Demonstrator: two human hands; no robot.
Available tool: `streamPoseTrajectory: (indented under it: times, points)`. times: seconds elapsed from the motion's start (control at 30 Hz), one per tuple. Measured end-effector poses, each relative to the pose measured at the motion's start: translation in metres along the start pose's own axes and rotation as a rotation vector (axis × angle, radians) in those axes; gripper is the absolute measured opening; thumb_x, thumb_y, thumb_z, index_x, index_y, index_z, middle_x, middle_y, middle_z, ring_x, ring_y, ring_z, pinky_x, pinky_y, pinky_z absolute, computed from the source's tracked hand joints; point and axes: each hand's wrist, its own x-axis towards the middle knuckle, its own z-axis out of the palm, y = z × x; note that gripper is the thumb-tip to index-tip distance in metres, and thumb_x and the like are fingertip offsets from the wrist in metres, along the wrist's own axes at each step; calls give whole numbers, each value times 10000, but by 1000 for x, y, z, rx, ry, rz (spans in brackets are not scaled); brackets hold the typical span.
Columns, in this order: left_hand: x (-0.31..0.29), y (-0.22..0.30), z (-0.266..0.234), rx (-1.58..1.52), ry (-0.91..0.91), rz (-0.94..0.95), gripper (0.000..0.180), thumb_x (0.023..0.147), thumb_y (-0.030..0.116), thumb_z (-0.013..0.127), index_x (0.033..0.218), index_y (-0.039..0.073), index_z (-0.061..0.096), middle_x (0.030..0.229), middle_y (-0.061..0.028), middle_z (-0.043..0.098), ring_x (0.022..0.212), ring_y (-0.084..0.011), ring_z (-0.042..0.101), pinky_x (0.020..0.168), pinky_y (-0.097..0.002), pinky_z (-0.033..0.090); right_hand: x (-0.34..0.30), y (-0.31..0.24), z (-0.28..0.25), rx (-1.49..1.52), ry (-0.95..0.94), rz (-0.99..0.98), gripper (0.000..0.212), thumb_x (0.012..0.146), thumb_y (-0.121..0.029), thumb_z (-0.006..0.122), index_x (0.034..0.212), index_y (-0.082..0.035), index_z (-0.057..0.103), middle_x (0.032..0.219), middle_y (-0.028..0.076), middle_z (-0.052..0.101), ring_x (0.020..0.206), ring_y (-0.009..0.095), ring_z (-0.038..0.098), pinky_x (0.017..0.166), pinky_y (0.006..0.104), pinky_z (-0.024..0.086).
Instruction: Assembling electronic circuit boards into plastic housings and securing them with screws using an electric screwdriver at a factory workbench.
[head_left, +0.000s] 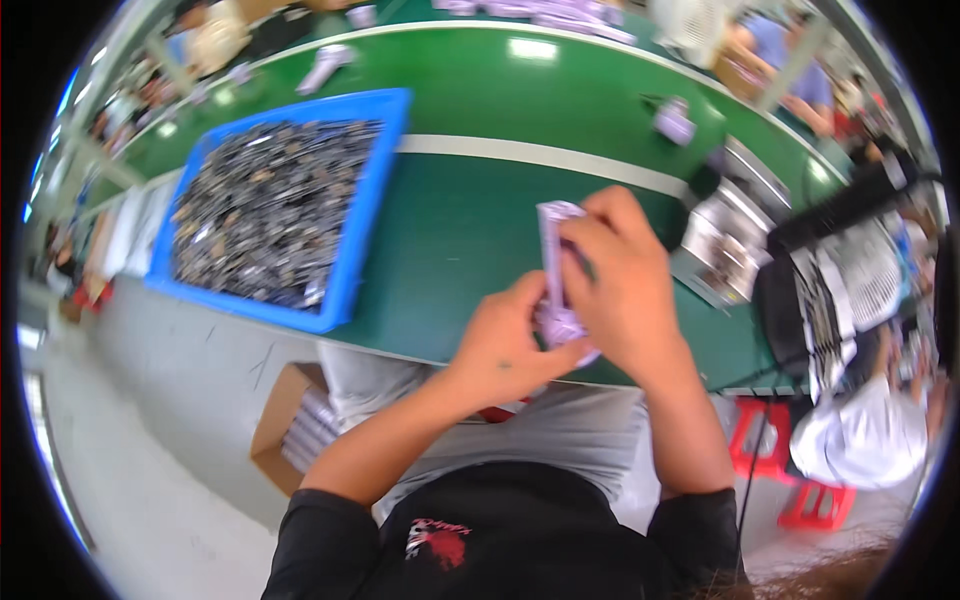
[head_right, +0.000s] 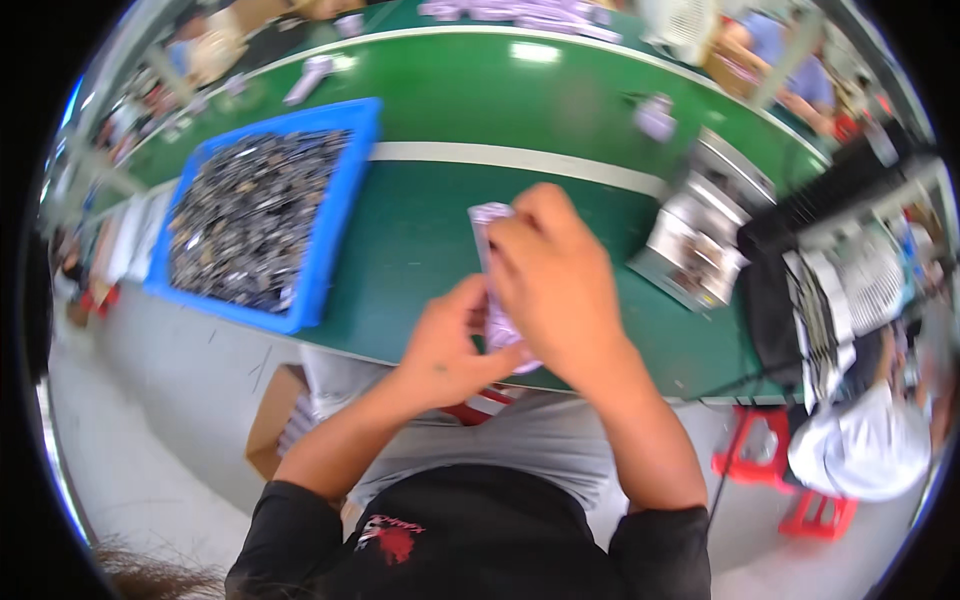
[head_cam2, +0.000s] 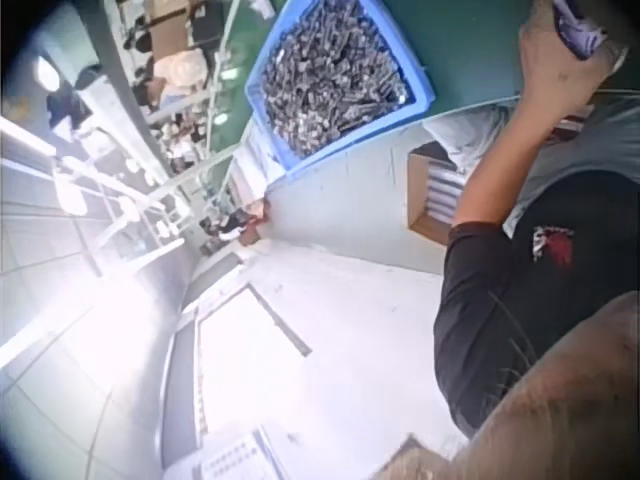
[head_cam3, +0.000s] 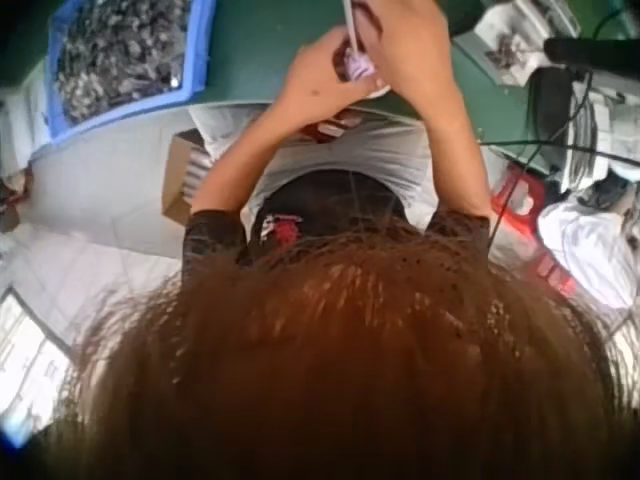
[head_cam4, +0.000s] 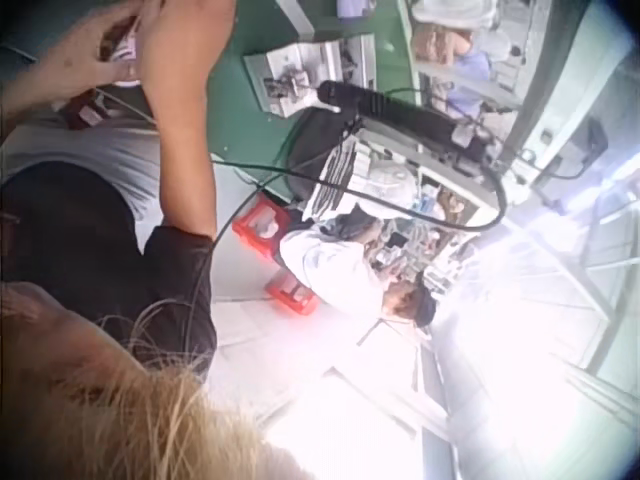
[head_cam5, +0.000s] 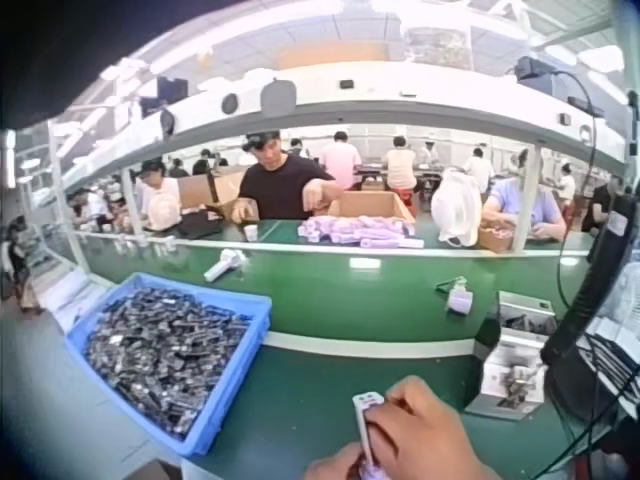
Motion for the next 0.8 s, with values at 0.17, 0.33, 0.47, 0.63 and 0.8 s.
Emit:
streamPoseTrajectory:
  times: [0.17,0.33,0.47,0.63,0.8]
  points:
    - [-11,4,-40,184,58,-44,497,791,346,810,1102,12,613,876,-181,697,816,-390,696,759,-466,554,1,-3,22,184,-32,49,170,809,57,723,932,-4,624,981,123,505,835,276,578,690,368,484]
    - [-8,22,-79,557,68,-184,530,809,331,788,1207,14,640,987,-226,705,879,-423,683,773,-476,538,8,-2,58,660,-228,162,112,912,66,661,950,-10,588,940,96,640,762,147,588,656,291,477]
    - [-20,20,-112,689,95,109,564,822,308,817,1260,-1,642,1175,-209,714,965,-369,717,849,-448,568,3,20,85,866,-314,376,62,992,28,579,964,-11,540,859,67,675,775,92,610,683,261,496]
    - [-14,32,-215,1013,167,39,323,841,67,768,1151,19,691,1094,-157,713,955,-331,697,822,-418,576,-6,40,96,916,-289,425,52,999,25,582,978,-15,554,868,47,672,806,90,627,727,246,496]
    - [-8,4,-244,1060,-73,-4,295,790,76,797,1052,27,670,1061,-157,657,1055,-403,615,924,-470,506,-9,50,99,974,-325,537,24,987,7,634,1010,4,637,914,40,693,812,88,654,697,249,539]
